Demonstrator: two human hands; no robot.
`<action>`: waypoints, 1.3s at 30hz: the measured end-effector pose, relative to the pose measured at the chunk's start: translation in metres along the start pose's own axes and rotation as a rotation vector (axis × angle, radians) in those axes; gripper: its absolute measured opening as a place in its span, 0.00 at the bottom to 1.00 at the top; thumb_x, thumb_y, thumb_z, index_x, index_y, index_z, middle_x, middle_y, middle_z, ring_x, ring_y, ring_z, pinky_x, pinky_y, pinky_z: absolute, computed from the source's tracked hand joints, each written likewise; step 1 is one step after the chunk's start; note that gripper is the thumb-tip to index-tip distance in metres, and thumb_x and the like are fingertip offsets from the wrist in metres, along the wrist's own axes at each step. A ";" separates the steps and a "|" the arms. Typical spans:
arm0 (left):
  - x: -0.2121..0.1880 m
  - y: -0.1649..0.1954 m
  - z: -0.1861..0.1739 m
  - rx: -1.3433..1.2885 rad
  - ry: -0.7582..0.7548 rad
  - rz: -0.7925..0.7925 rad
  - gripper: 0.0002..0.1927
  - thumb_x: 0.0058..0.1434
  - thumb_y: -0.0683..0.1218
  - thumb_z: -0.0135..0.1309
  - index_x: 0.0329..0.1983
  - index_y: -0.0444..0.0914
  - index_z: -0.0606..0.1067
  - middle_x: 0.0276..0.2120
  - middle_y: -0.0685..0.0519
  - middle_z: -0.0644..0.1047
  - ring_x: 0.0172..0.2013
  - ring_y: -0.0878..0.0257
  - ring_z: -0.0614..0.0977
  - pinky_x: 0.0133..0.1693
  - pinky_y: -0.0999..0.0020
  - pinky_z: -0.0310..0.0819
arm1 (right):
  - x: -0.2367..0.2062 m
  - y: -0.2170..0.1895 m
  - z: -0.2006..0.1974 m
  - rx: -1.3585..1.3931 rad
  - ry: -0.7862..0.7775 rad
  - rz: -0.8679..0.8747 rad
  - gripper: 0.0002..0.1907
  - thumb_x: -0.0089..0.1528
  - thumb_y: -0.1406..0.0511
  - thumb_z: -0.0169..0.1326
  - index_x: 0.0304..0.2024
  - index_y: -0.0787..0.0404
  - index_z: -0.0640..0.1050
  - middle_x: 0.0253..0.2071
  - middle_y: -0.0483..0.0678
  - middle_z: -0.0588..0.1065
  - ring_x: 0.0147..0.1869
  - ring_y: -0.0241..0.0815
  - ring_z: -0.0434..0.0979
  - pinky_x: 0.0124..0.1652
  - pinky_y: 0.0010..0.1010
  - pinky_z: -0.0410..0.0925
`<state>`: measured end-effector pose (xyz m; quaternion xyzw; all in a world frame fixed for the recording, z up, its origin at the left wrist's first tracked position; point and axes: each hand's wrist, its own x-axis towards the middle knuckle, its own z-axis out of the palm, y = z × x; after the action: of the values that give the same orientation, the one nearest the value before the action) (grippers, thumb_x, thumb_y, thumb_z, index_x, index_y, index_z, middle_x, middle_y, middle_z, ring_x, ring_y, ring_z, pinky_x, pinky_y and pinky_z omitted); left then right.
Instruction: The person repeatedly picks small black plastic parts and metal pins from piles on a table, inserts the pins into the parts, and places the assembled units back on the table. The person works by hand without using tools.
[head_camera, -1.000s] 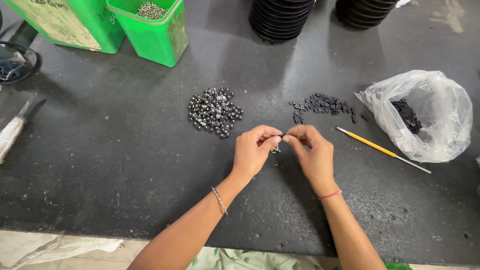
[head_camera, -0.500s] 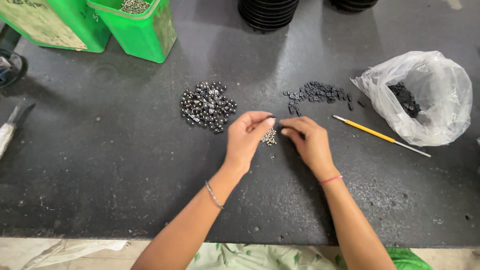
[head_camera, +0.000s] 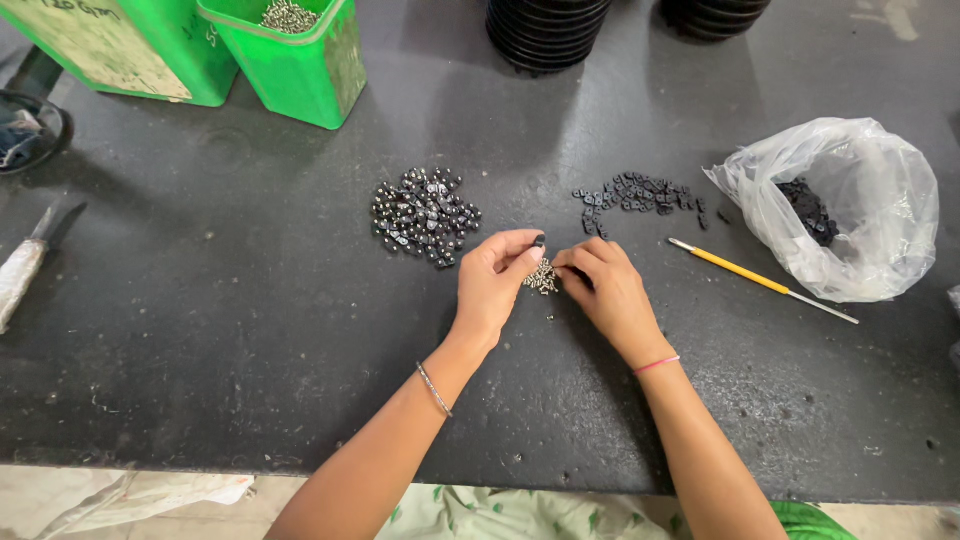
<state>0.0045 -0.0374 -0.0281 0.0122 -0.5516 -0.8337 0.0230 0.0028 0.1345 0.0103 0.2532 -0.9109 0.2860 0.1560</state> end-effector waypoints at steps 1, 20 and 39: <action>0.000 -0.001 0.000 0.017 0.005 -0.002 0.11 0.64 0.39 0.59 0.49 0.32 0.80 0.40 0.53 0.82 0.39 0.71 0.81 0.44 0.75 0.77 | 0.000 -0.001 0.000 0.003 -0.005 0.001 0.08 0.57 0.69 0.61 0.39 0.60 0.79 0.40 0.47 0.76 0.45 0.51 0.75 0.46 0.39 0.69; 0.000 -0.007 0.000 0.076 0.008 -0.046 0.11 0.63 0.39 0.59 0.48 0.30 0.80 0.39 0.53 0.82 0.36 0.70 0.80 0.40 0.75 0.76 | -0.003 0.003 -0.005 0.005 -0.040 -0.040 0.07 0.59 0.66 0.61 0.41 0.55 0.83 0.39 0.45 0.77 0.43 0.48 0.76 0.44 0.37 0.70; -0.008 0.009 0.008 0.303 -0.022 0.048 0.07 0.59 0.38 0.62 0.41 0.31 0.81 0.33 0.53 0.84 0.33 0.70 0.83 0.38 0.75 0.79 | -0.001 -0.017 -0.007 0.258 0.172 0.222 0.06 0.61 0.68 0.63 0.39 0.64 0.81 0.36 0.47 0.80 0.36 0.36 0.78 0.40 0.27 0.71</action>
<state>0.0120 -0.0334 -0.0172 -0.0068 -0.6716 -0.7401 0.0347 0.0144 0.1271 0.0230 0.1438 -0.8722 0.4365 0.1672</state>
